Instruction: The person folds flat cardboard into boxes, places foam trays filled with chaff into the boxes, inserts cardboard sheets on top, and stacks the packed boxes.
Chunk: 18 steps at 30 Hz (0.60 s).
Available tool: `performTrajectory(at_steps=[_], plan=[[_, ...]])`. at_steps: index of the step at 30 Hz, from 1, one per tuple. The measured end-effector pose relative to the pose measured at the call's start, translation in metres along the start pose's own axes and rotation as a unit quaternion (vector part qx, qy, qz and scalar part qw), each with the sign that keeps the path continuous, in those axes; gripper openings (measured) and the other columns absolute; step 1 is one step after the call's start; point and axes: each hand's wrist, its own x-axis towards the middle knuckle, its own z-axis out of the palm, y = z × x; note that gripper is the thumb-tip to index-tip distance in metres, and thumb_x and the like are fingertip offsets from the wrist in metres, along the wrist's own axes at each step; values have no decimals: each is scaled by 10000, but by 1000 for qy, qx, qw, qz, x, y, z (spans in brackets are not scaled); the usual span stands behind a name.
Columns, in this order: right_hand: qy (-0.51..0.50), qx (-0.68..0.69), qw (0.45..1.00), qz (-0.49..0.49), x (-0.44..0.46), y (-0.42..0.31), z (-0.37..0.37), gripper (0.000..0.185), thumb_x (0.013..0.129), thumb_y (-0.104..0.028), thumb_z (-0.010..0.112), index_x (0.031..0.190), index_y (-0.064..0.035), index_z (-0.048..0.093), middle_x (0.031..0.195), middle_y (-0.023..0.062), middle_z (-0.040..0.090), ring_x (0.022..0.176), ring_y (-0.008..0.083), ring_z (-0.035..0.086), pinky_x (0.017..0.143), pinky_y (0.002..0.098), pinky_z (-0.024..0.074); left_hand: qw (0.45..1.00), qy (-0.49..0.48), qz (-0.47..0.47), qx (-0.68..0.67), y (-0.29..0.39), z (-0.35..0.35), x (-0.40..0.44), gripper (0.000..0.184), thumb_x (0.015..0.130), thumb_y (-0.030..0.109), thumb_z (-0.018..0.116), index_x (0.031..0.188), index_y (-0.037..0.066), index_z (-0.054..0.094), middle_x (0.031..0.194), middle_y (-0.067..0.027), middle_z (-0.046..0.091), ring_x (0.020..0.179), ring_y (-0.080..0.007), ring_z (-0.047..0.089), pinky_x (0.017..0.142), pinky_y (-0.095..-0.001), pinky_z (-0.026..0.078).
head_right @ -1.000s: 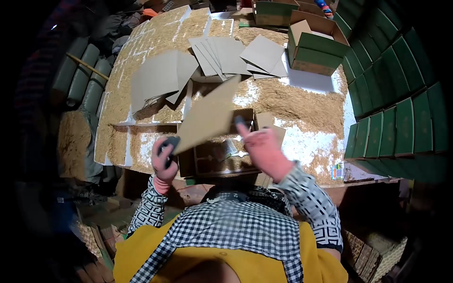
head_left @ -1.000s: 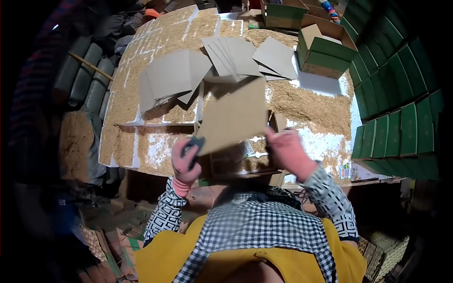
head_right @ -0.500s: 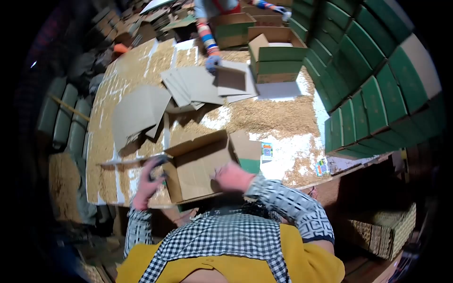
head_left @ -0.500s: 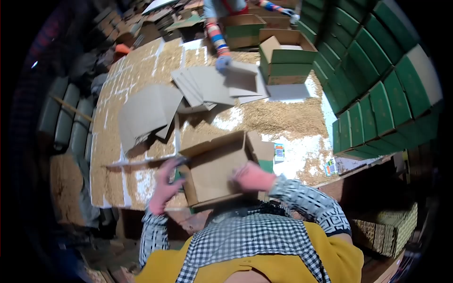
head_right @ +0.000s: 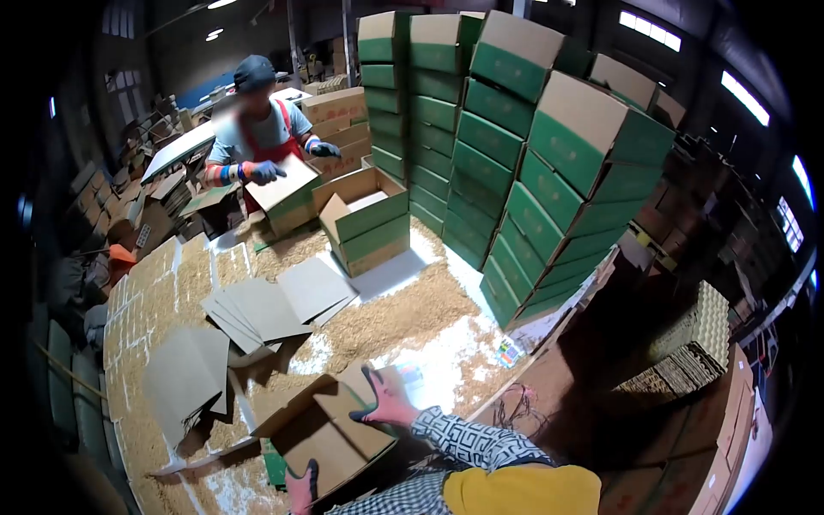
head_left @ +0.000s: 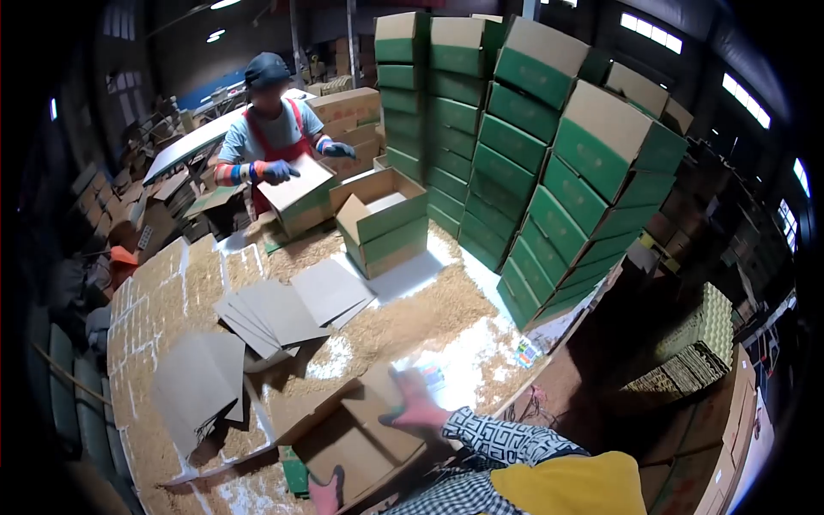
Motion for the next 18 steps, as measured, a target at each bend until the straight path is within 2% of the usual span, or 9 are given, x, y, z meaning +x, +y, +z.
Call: performTrajectory(at_steps=[2,4,5,6,7,8,13,17,18], plan=[[-14,187,980,66,-1,22,8,1140,713,-421,780,1474,45,71,1512,287,160,1409,337,212,1133,367,216,996,-77,-28,23,71,-33,-27,985,812,579,647,1398,-124,283,1408,-298,383,1298,-362,382,1079,-384,300],[15,98,991,85,-11,-28,8,1148,691,-391,805,1468,62,93,1479,258,261,1385,298,270,1131,352,220,997,-57,57,2,77,-37,-30,935,856,487,646,1478,-24,169,1477,-244,303,1362,-346,287,1139,-393,203],[26,181,979,85,-14,-51,-1,1091,698,-306,803,1467,50,117,1455,253,304,1350,303,321,1114,367,268,997,-65,16,31,85,-37,-25,919,833,508,670,1428,-71,275,1401,-257,409,1296,-347,383,1101,-371,272],[33,261,961,81,-16,-72,-16,1040,705,-220,801,1466,39,142,1432,247,346,1315,308,372,1098,382,316,985,23,58,-163,11,-8,26,474,826,220,717,1172,-60,553,1089,-148,651,929,-227,616,837,-338,480],[81,204,976,4,-23,-104,-46,1064,668,-258,829,1453,40,176,1381,231,401,1269,294,418,1072,366,339,994,-7,64,-88,10,-18,55,436,892,274,649,1192,-30,558,1089,-125,654,898,-213,612,808,-334,489],[128,144,979,-72,-34,-141,-84,1088,631,-296,856,1440,41,211,1331,214,456,1224,280,464,1047,349,362,934,-69,-19,-351,116,-8,29,491,927,360,583,1259,0,545,1166,-151,623,990,-236,603,889,-332,475],[468,72,843,-255,-213,-335,-298,733,732,-270,786,1329,12,466,1129,109,612,935,170,613,788,285,503,833,-293,384,-271,429,85,61,622,906,403,569,1386,45,402,1359,-113,468,1218,-234,443,1022,-351,376],[518,-96,678,-512,-365,-386,-467,372,954,-202,502,1246,16,573,1109,99,672,910,161,651,790,248,505,669,-338,601,-276,637,202,-29,711,871,365,589,1460,69,324,1469,-110,381,1380,-221,311,1108,-374,302],[504,20,657,-560,-394,-393,-507,377,970,-164,459,1284,30,538,1237,139,611,1099,217,602,972,297,449,642,-267,678,-239,667,228,-48,690,852,312,614,1437,48,359,1438,-143,419,1378,-243,316,1120,-393,274]])
